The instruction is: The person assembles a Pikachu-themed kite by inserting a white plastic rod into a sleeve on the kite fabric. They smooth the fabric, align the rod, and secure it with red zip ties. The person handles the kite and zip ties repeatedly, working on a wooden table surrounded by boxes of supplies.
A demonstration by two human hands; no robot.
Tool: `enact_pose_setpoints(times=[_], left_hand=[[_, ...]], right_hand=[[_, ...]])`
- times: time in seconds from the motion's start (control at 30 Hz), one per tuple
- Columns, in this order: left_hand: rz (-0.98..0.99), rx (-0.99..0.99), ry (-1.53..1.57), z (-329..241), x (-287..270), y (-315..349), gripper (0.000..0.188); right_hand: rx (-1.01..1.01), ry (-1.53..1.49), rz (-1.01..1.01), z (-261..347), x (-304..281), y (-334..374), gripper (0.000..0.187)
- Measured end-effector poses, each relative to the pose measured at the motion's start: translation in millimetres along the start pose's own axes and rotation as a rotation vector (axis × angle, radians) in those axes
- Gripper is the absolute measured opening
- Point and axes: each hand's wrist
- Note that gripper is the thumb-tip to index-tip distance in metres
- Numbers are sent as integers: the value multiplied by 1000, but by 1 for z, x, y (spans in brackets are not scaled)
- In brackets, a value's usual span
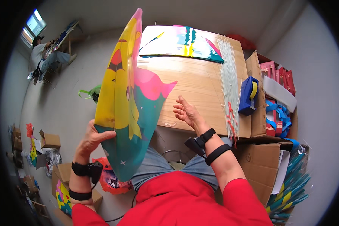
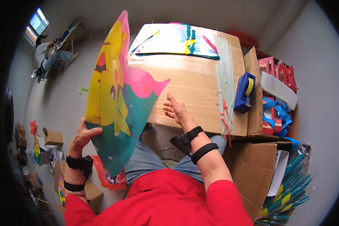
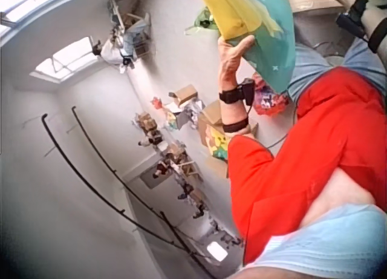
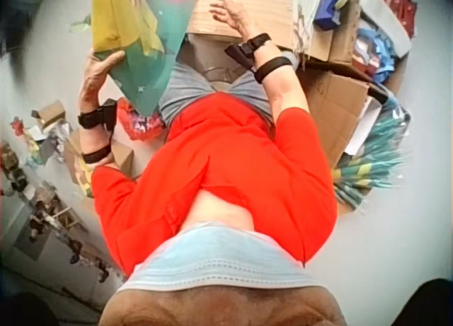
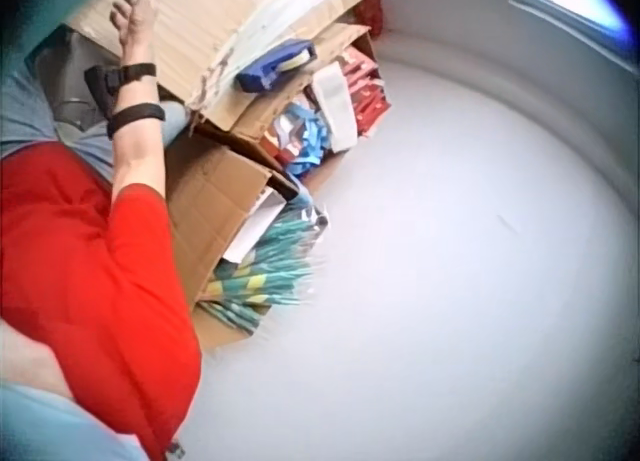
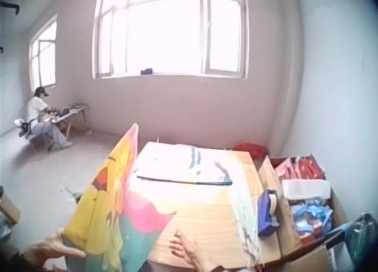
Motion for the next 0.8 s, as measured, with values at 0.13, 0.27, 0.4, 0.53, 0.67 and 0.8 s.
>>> enact_pose_setpoints(times=[0.13,0.27,0.4,0.53,0.67,0.8], left_hand=[[60,19,-128,-48,-29,-25,36],[111,66,-103,-88,-47,-35,46],[144,56,-98,-111,-65,-40,52],[186,-39,-171,-116,-86,-59,48],[84,-138,-291,-108,-104,-94,41],[95,-137,-432,-87,-128,-130,34]], right_hand=[[84,-15,-48,8,9,-17,104],[-33,-337,147,0,28,-33,121],[-221,-494,210,40,45,-59,113],[-290,-353,282,76,32,-94,58],[-365,95,23,90,-1,-83,23],[-348,226,103,93,-20,-42,38]])
Point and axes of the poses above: each hand's wrist, its own y-axis away from the middle knuckle, its own x-axis out of the palm, z = x × y, and after that the axes turned 9 degrees about z, right-handed
